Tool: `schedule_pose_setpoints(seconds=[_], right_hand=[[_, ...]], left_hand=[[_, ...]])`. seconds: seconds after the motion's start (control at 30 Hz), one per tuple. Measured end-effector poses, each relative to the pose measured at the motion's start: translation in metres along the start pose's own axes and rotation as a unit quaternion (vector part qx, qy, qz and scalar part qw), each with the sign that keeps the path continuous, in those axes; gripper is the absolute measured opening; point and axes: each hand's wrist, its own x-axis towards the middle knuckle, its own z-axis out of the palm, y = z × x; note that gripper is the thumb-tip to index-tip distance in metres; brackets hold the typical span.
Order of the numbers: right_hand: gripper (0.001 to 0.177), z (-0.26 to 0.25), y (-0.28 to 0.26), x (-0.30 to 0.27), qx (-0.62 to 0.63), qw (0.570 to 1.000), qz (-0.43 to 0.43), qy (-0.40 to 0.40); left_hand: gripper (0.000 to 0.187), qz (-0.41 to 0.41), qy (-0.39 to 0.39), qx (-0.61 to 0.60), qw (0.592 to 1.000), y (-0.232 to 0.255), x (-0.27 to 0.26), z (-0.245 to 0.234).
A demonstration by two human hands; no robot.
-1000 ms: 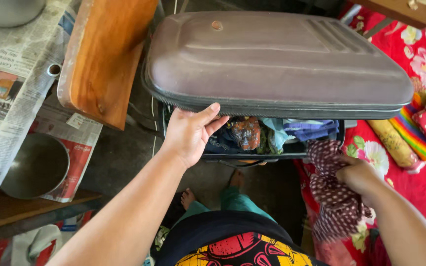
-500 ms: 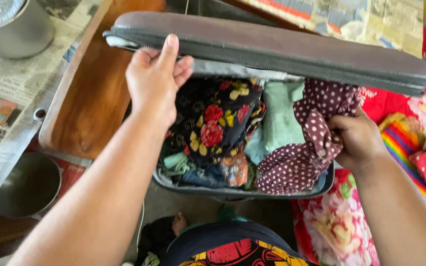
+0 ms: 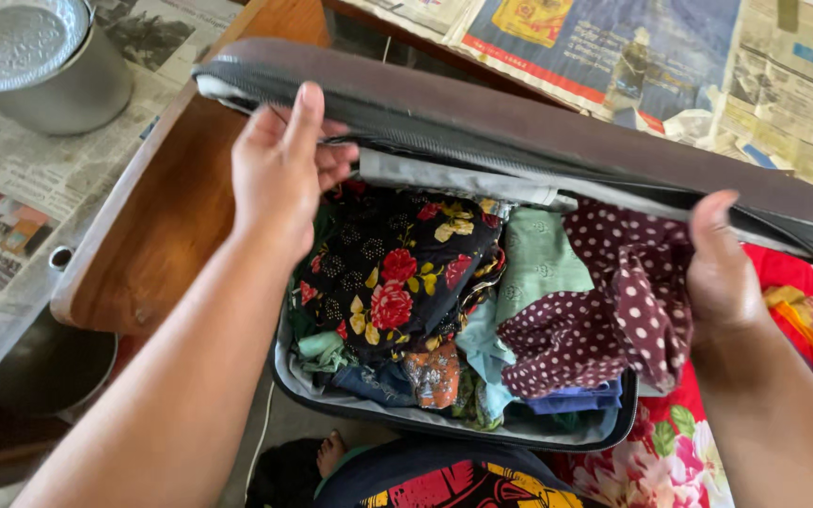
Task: The person wipes the exterior of a suitcase with a cloth, then opens it and removes folded clothes one by one, placing them on a nearby bed. The suitcase is emptied of its contents by the end of the clip.
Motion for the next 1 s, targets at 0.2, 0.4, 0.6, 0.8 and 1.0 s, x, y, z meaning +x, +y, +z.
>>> schedule_pose_setpoints(seconds=[0.2,0.4,0.6,0.8,1.0], right_hand=[[0.064,0.028,-0.01,-0.01,-0.056,0.99,-0.123,0.044],[0.051,0.027,-0.014,0.001,-0.05,0.985,-0.113,0.117],[0.052,0.027,-0.01,-0.005,0.003,0.992,-0.086,0.092],[0.046,0.034,-0.012,-0.01,-0.004,0.993,-0.082,0.089],[0.046,0.044,-0.024,-0.028,0.004,0.985,-0.131,0.112]], left_hand=[[0.025,0.064,-0.193,0.248,0.947,-0.092,-0.065,-0.011],[0.048,-0.146,-0.459,0.611,0.628,-0.206,-0.154,-0.064],[0.019,-0.099,-0.449,0.716,0.526,-0.276,-0.195,-0.122],[0.02,-0.037,-0.463,0.715,0.523,-0.294,-0.2,-0.129],[0.022,-0.038,-0.447,0.725,0.523,-0.278,-0.197,-0.15]])
